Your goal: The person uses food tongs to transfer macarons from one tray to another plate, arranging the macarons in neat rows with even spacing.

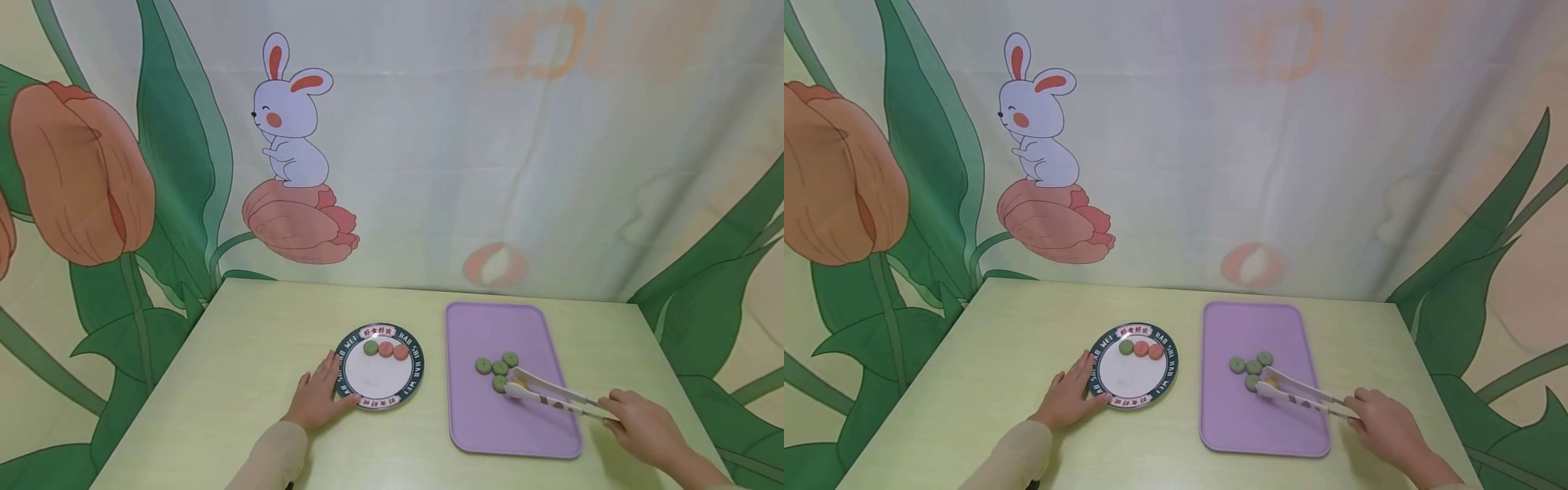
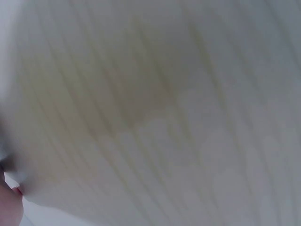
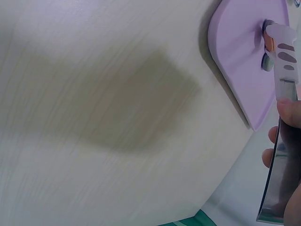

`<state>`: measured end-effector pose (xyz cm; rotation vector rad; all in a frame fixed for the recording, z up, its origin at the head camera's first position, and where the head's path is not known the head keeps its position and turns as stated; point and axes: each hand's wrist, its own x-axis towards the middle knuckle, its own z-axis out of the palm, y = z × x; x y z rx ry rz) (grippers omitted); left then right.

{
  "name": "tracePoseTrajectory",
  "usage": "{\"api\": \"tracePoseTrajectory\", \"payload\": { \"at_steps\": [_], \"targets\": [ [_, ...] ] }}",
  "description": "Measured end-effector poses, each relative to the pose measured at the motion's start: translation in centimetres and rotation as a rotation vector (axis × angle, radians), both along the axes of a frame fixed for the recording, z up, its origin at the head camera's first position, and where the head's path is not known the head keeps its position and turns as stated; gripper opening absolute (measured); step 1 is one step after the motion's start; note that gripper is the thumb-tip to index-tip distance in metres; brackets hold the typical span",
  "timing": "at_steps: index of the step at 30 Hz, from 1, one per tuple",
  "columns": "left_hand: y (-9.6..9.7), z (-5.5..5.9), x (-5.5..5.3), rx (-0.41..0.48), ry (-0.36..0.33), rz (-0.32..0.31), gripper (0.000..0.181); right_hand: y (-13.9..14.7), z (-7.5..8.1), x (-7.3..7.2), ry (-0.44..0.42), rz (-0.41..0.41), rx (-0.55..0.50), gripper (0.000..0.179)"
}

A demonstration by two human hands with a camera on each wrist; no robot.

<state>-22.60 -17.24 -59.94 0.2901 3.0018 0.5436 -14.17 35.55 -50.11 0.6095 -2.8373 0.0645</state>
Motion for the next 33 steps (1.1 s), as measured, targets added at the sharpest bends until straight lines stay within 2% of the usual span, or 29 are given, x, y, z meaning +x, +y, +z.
{"api": "tracePoseTrajectory", "payload": {
  "at_steps": [12, 26, 33],
  "targets": [
    [0.0, 0.1, -0.1, -0.001, 0.008, -0.003, 0.096, -0.3, 0.7, -0.4, 0.038, 0.000, -0.011, 0.026],
    [0.1, 0.5, 0.2, 0.004, 0.007, -0.002, 0.095, -1.3, 1.0, -1.0, 0.115, 0.060, -0.027, 0.028],
    [0.0, 0.1, 0.0, 0.022, -0.012, -0.003, 0.097, -2.0, 1.2, -1.6, 0.141, 0.091, -0.031, 0.029]
  ]
}}
